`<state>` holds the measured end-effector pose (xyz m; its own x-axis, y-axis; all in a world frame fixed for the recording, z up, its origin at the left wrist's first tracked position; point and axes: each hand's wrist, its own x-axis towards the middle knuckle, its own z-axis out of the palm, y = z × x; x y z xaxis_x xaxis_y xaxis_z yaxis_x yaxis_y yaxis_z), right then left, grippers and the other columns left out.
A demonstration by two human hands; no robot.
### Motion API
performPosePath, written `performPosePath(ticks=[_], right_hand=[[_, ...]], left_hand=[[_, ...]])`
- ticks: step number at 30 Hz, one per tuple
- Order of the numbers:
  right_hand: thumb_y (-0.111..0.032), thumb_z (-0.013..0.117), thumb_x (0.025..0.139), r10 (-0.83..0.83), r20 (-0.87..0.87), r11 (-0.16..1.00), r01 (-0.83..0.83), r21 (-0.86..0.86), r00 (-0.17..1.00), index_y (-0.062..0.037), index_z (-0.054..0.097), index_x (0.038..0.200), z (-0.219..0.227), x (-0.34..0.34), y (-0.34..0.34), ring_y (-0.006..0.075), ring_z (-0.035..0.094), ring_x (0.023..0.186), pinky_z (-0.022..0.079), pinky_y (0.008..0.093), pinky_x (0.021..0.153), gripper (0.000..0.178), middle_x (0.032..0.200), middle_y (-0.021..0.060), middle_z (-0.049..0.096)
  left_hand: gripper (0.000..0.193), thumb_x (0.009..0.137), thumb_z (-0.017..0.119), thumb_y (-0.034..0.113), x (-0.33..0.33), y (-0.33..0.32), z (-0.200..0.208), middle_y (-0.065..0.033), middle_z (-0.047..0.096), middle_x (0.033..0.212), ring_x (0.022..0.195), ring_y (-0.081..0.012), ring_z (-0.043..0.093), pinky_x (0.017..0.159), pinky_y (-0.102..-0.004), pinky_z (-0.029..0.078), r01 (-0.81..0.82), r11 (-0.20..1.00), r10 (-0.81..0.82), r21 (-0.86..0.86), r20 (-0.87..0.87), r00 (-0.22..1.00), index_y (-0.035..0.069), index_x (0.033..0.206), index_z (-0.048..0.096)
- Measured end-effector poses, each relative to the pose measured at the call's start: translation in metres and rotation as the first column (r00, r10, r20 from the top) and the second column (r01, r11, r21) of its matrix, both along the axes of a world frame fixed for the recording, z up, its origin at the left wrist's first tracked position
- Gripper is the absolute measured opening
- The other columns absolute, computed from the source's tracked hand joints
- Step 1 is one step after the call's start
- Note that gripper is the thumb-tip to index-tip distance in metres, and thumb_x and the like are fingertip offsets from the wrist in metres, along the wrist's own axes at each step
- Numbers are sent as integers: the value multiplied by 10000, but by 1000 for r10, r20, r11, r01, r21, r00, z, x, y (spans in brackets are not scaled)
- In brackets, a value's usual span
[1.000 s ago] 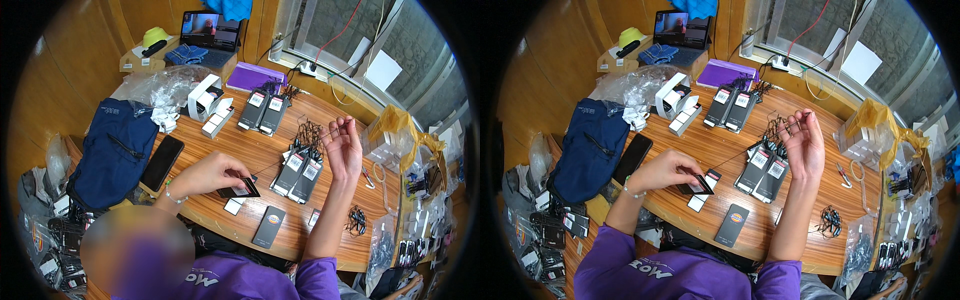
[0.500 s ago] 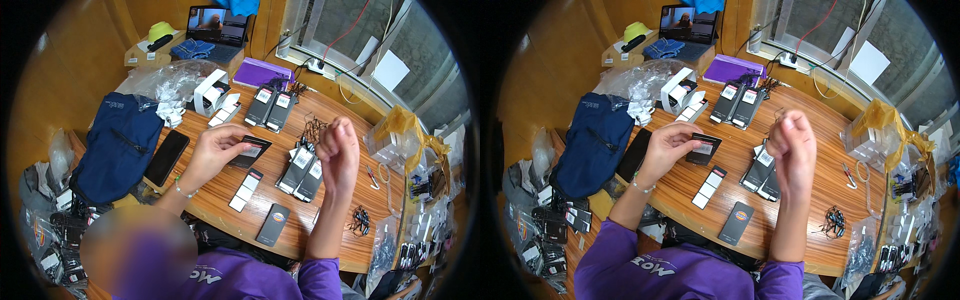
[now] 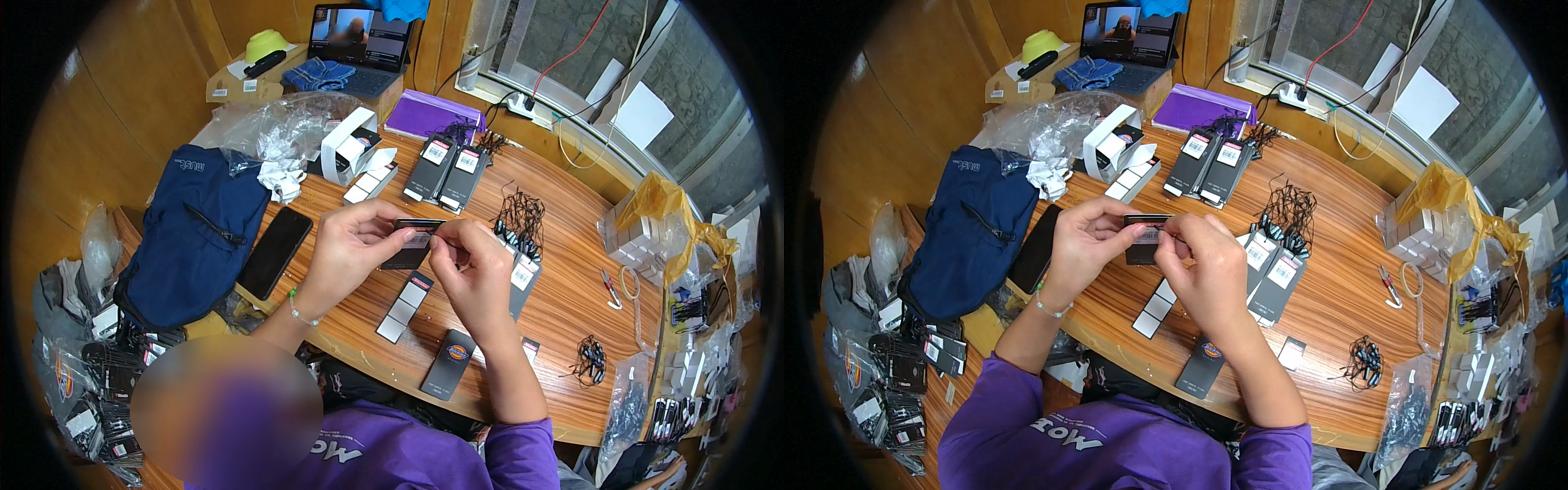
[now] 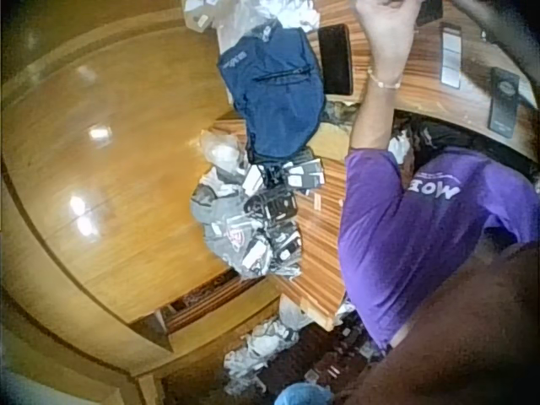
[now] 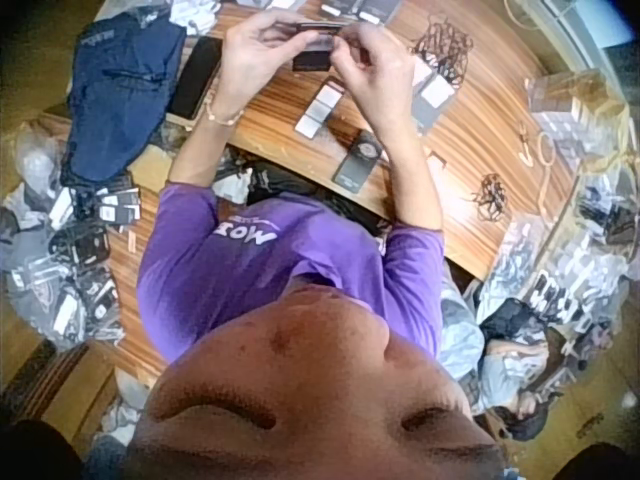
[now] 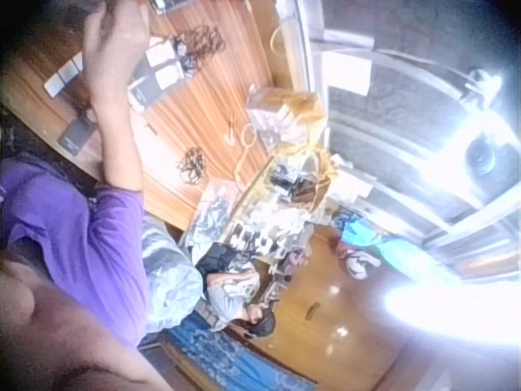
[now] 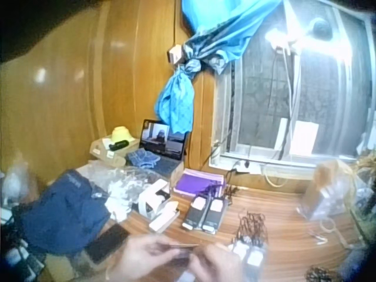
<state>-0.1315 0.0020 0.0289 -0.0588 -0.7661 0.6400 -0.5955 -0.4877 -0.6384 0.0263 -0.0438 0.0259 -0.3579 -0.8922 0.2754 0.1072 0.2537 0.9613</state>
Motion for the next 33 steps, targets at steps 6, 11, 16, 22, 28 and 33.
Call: performPosePath(ticks=[6, 11, 16, 22, 28, 33], right_hand=[[-12, 627, 701, 20, 15, 999, -20, 33, 1000, 7, 568, 763, 1, 5, 1, 197, 535, 558, 438, 288, 514, 87, 614, 93, 536], [-5, 621, 709, 25, 29, 999, -26, 37, 999, 15, 565, 765, 0, 6, 1, 196, 534, 565, 435, 282, 510, 81, 632, 99, 537], [-13, 603, 746, 54, 172, 984, -81, 157, 984, 23, 560, 763, 1, 4, 2, 106, 489, 527, 398, 237, 479, 59, 606, 58, 527], [-42, 568, 797, 124, 616, 867, -387, 314, 778, 20, 557, 768, -5, 3, -1, 10, 428, 518, 333, 178, 453, 69, 605, -7, 529], [-78, 628, 766, 146, 612, 888, -376, 265, 777, -3, 567, 807, -7, -1, -5, 70, 497, 666, 389, 215, 582, 104, 739, 20, 568], [-114, 694, 712, 296, 244, 938, -329, 111, 924, -7, 618, 831, 0, -14, -13, 186, 538, 877, 410, 312, 788, 177, 861, 69, 586]], left_hand=[[94, 778, 620, -25, 2, 4, 1, -72, 619, 822, 748, -91, 607, 609, -188, 518, -5, 998, 7, -61, 37, 999, -44, 857, 576], [74, 763, 627, -34, 0, 7, 4, -59, 610, 820, 743, -82, 595, 587, -190, 521, -6, 995, 12, -96, 63, 998, -47, 824, 588], [65, 739, 649, -23, 1, 13, 13, -62, 605, 782, 694, -92, 589, 564, -207, 506, -36, 947, 101, -319, 190, 977, -34, 789, 608], [128, 701, 689, 20, 2, 15, 9, -97, 598, 738, 652, -182, 598, 560, -265, 482, -11, 868, 155, -496, 250, 956, -30, 778, 601], [123, 697, 693, 26, 2, 16, 12, -98, 602, 736, 647, -184, 601, 576, -262, 485, -34, 859, 201, -511, 273, 941, -27, 776, 615], [105, 705, 677, 4, 7, 19, 20, -98, 616, 763, 661, -176, 607, 582, -244, 489, -8, 896, 120, -445, 226, 967, -23, 792, 627]])
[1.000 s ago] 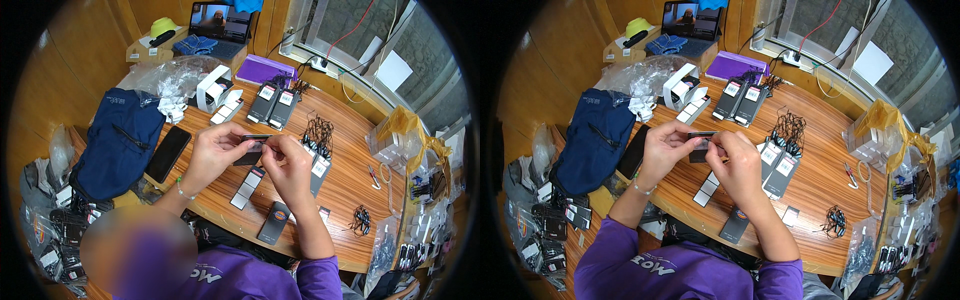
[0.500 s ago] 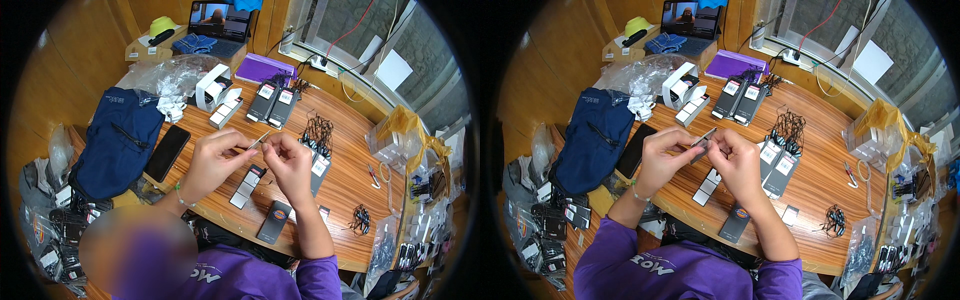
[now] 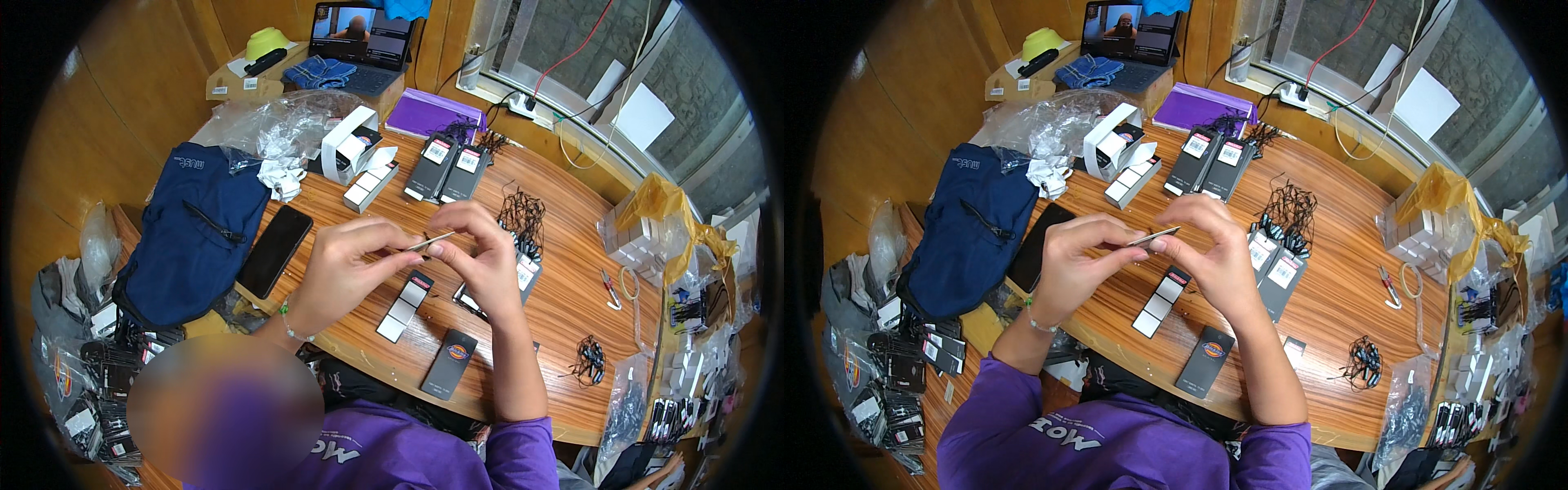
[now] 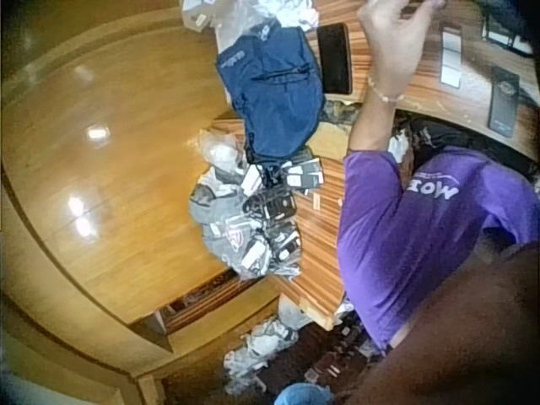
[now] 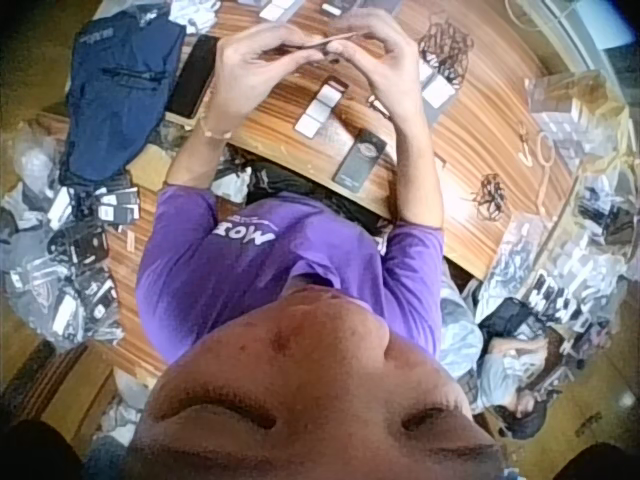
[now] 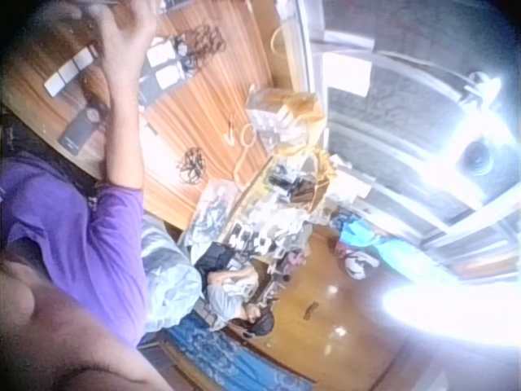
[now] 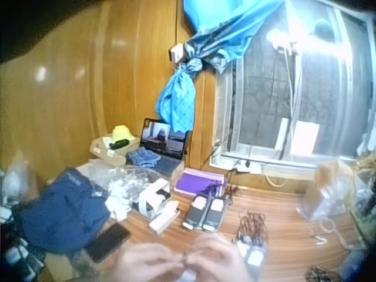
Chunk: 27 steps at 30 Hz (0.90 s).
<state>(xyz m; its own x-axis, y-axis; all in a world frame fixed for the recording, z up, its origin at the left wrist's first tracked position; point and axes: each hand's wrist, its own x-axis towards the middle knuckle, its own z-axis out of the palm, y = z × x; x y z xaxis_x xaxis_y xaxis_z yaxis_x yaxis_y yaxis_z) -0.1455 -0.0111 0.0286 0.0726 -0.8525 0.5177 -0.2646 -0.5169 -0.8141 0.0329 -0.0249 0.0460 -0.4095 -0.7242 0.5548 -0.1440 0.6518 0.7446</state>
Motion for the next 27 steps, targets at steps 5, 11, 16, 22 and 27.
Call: performPosePath(ticks=[5, 11, 16, 22, 27], right_hand=[[-94, 668, 733, 138, 161, 969, -167, 183, 977, 13, 627, 841, -2, -1, -1, 174, 547, 885, 416, 295, 799, 157, 889, 79, 587], [-73, 615, 771, 141, 406, 908, -281, 311, 903, -2, 609, 780, -8, -2, 2, 65, 482, 750, 380, 200, 657, 71, 914, 26, 513], [-87, 601, 794, 54, 430, 943, -188, 275, 901, -13, 602, 786, -2, 5, 6, 62, 457, 777, 353, 193, 660, 75, 891, 8, 481], [-111, 555, 830, -64, 589, 955, -121, 270, 806, -31, 585, 840, -3, -4, 4, 72, 470, 770, 363, 204, 707, 86, 825, -5, 531], [-119, 497, 888, 91, 795, 990, -139, -9, 599, -28, 505, 910, 18, -24, 12, 105, 510, 741, 430, 252, 702, 94, 806, 49, 545]], left_hand=[[110, 695, 674, -1, 2, -3, -3, -93, 625, 774, 682, -187, 622, 587, -254, 503, -50, 981, 68, -188, 88, 994, -11, 796, 630], [124, 682, 660, -17, -1, -4, -2, -76, 628, 773, 704, -211, 633, 589, -280, 514, -13, 872, 118, -489, 184, 976, 13, 800, 634], [122, 685, 639, 4, -7, -3, -5, -73, 632, 786, 742, -207, 640, 607, -286, 520, -41, 925, 92, -377, 117, 989, 35, 803, 641], [85, 746, 614, 41, -4, -11, -8, -84, 637, 809, 757, -221, 639, 629, -289, 518, 125, 873, 33, -471, 313, 949, 28, 827, 638], [242, 760, 618, 17, -15, -5, -18, -71, 631, 875, 766, -178, 625, 664, -266, 495, 186, 982, -188, 31, 244, 952, 45, 998, 583]])
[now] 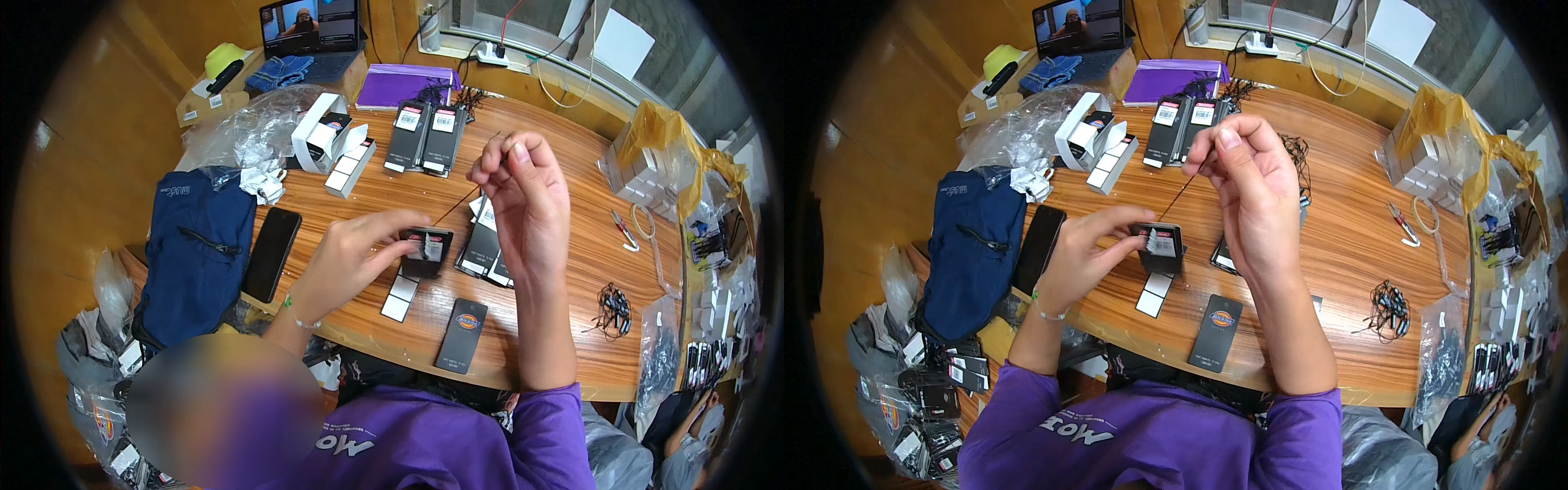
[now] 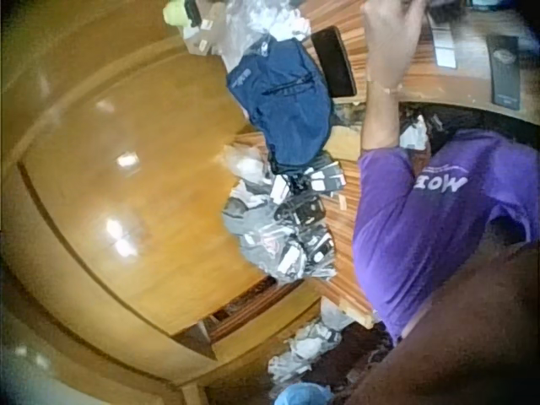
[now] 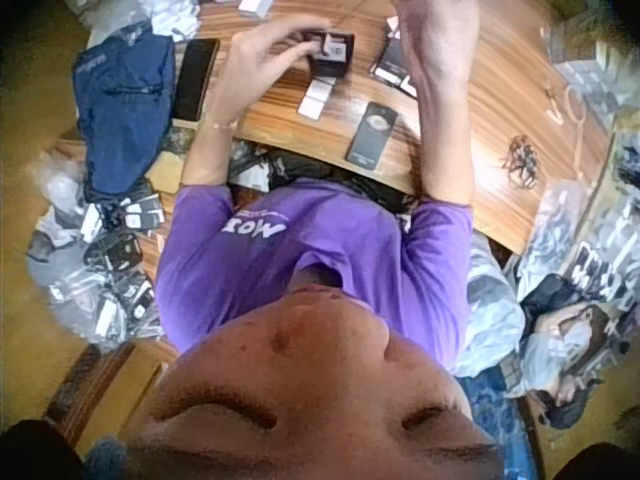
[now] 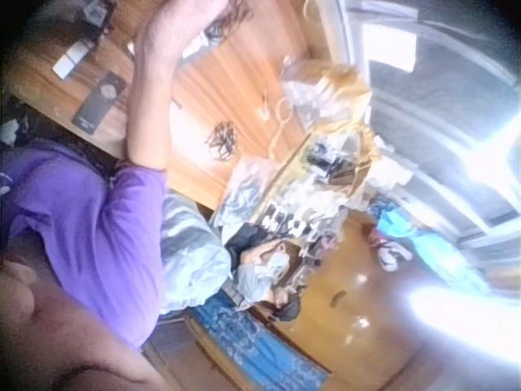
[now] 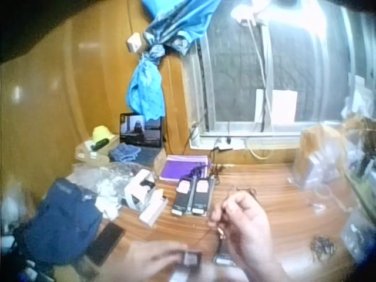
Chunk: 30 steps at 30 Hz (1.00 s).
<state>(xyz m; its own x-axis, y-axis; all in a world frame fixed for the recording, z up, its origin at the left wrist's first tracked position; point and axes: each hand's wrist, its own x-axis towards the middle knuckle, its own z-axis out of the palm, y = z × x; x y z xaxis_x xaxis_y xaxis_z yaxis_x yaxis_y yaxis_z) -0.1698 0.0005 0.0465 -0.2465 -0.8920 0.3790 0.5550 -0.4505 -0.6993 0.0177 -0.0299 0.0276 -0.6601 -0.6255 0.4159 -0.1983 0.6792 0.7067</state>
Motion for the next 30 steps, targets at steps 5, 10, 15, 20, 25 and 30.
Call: performPosePath(ticks=[5, 10, 15, 20, 25, 30], right_hand=[[-102, 488, 895, 227, -32, 966, -230, -116, 973, -17, 478, 944, 8, 0, 14, 95, 495, 663, 419, 217, 610, 99, 775, 52, 526], [-77, 516, 874, 170, -31, 976, -173, -133, 985, -10, 476, 990, 22, -9, 27, 86, 482, 650, 400, 209, 591, 140, 775, 45, 517], [-46, 536, 840, 55, -20, 991, -57, -122, 998, -9, 460, 1035, 32, -17, 36, 89, 507, 709, 413, 212, 617, 213, 818, 51, 530], [0, 524, 812, -3, -154, 999, -4, -48, 988, -20, 469, 1013, 29, -18, 32, 82, 513, 729, 419, 208, 631, 210, 821, 31, 537], [41, 503, 766, 94, -424, 994, -58, 96, 901, -16, 468, 974, 14, 7, 23, 16, 452, 690, 358, 156, 598, 218, 763, -15, 489], [38, 507, 754, -80, -688, 993, 119, 10, 722, -6, 471, 921, -7, 32, 10, 70, 475, 543, 387, 215, 502, 176, 636, 45, 513]], left_hand=[[561, 717, 694, 82, -7, -17, -17, -43, 548, 964, 897, -146, 533, 805, -258, 432, 270, 759, -232, 592, -141, 962, 71, 1211, 427], [645, 625, 761, 209, -10, -40, -75, -89, 494, 1065, 1019, -240, 471, 889, -323, 393, 176, 979, -204, 104, 480, 853, 76, 1186, 471], [584, 547, 786, 226, -13, -40, -82, -66, 480, 1059, 1034, -254, 446, 899, -353, 367, 173, 982, -182, 69, 564, 806, 50, 1044, 534], [361, 669, 699, 79, -15, -37, -66, -55, 517, 965, 912, -175, 530, 778, -281, 434, 125, 989, -148, 82, 448, 882, 36, 978, 517], [174, 798, 591, -6, -2, -35, -36, -73, 608, 824, 773, -124, 605, 679, -232, 482, -15, 827, 57, 562, -57, 997, 31, 931, 485], [162, 776, 621, -26, 6, -21, -8, -92, 640, 807, 747, -115, 624, 670, -203, 498, -65, 871, 228, 487, -285, 931, -14, 893, 509]])
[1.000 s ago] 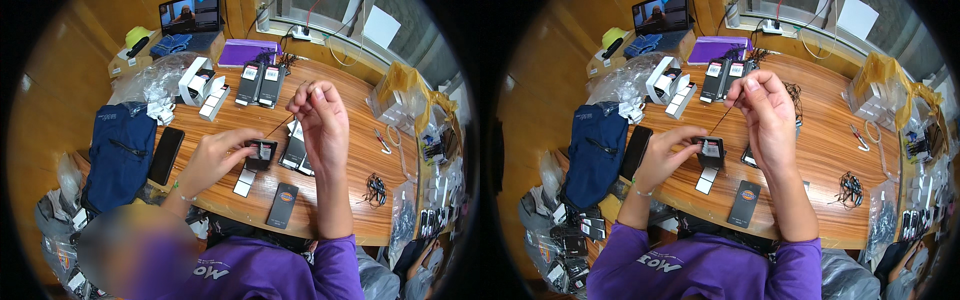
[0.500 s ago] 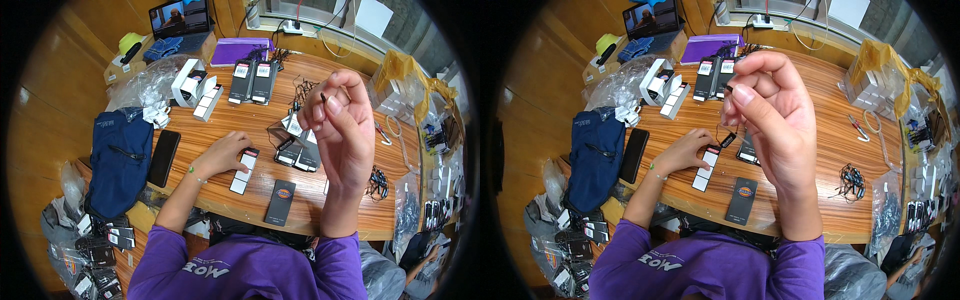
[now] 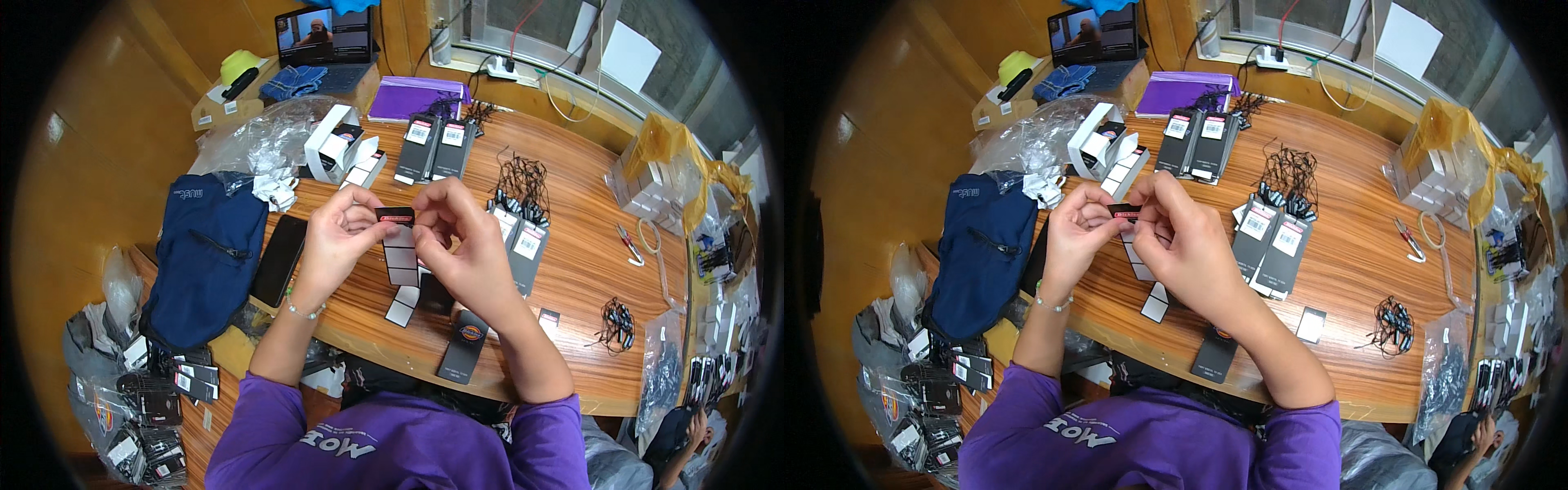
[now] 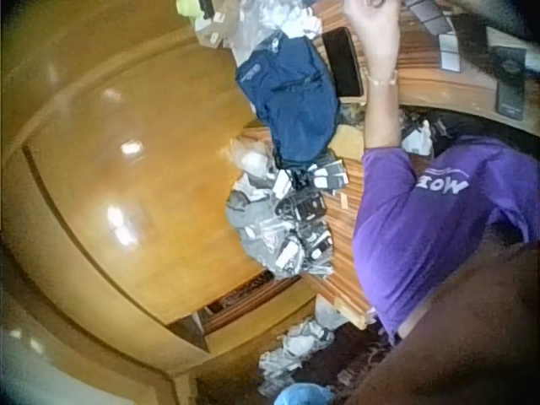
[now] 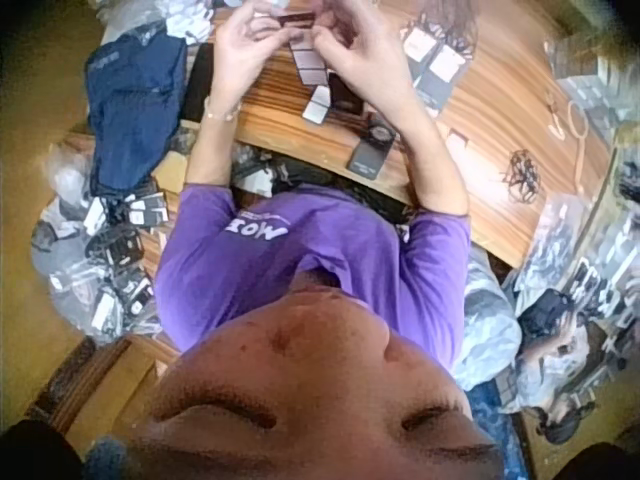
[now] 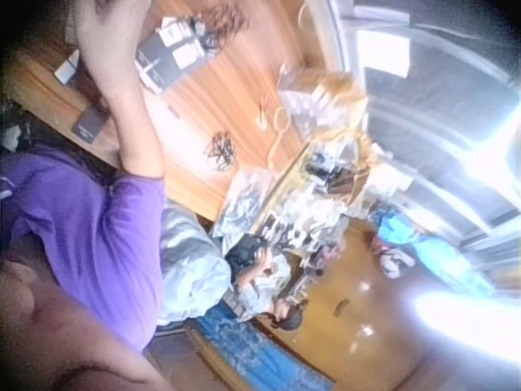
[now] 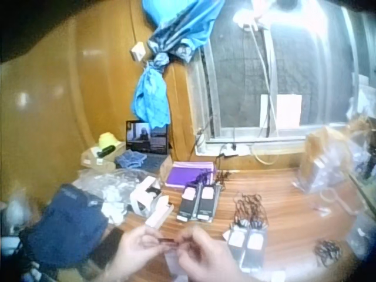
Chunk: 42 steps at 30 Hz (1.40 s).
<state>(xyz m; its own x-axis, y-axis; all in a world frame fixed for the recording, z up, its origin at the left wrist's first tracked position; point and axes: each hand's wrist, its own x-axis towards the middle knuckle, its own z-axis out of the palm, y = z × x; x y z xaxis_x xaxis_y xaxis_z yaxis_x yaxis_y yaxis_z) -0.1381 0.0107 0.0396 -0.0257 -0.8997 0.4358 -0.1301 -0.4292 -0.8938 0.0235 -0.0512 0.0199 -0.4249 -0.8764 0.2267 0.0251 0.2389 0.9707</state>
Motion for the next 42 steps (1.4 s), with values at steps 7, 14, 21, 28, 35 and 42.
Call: performPosePath(ticks=[7, 14, 21, 28, 35, 42], right_hand=[[36, 534, 752, -129, -97, 989, 122, -84, 987, 3, 476, 911, -2, 8, -1, 131, 583, 626, 455, 253, 564, 172, 709, 93, 582], [57, 544, 724, -213, -136, 942, 166, -293, 968, 10, 494, 836, -9, 13, -3, 152, 570, 600, 455, 264, 539, 132, 695, 87, 562], [67, 545, 714, -170, -10, 949, 161, -270, 985, 16, 497, 816, -16, 17, -5, 137, 542, 582, 445, 252, 530, 124, 687, 75, 543], [51, 562, 758, -152, 45, 957, 158, -242, 987, 31, 520, 864, -21, 18, -8, 120, 559, 639, 459, 237, 574, 116, 762, 77, 565], [-44, 524, 854, 219, 412, 935, -310, 170, 885, 52, 542, 1004, -6, 3, -9, 98, 572, 819, 458, 226, 754, 179, 887, 59, 595], [-137, 494, 893, 37, 368, 981, -104, 163, 929, -24, 506, 879, -19, 2, -14, 109, 525, 860, 408, 247, 786, 114, 874, 34, 564]], left_hand=[[165, 715, 668, -58, 2, 21, 16, -76, 634, 810, 733, -107, 619, 658, -209, 499, -85, 973, 103, -213, 75, 992, -35, 852, 579], [175, 711, 674, -53, 3, 27, 19, -76, 635, 803, 729, -107, 619, 663, -211, 501, -92, 962, 115, -258, 76, 990, -38, 868, 598], [173, 704, 678, -53, 4, 28, 20, -67, 635, 794, 713, -97, 610, 651, -203, 491, -85, 963, 107, -254, 72, 992, -33, 863, 614], [129, 687, 689, -8, 2, 28, 25, -68, 626, 744, 657, -154, 605, 589, -244, 478, -103, 832, 211, -544, 139, 967, 1, 805, 638], [204, 591, 684, 13, 7, 18, 21, -20, 608, 774, 705, -184, 589, 557, -280, 467, -47, 366, 427, -929, 123, 896, 54, 788, 652], [195, 592, 683, -10, 3, 21, 22, -44, 612, 791, 715, -200, 601, 581, -287, 474, 5, 398, 368, -917, 165, 915, 45, 774, 638]])
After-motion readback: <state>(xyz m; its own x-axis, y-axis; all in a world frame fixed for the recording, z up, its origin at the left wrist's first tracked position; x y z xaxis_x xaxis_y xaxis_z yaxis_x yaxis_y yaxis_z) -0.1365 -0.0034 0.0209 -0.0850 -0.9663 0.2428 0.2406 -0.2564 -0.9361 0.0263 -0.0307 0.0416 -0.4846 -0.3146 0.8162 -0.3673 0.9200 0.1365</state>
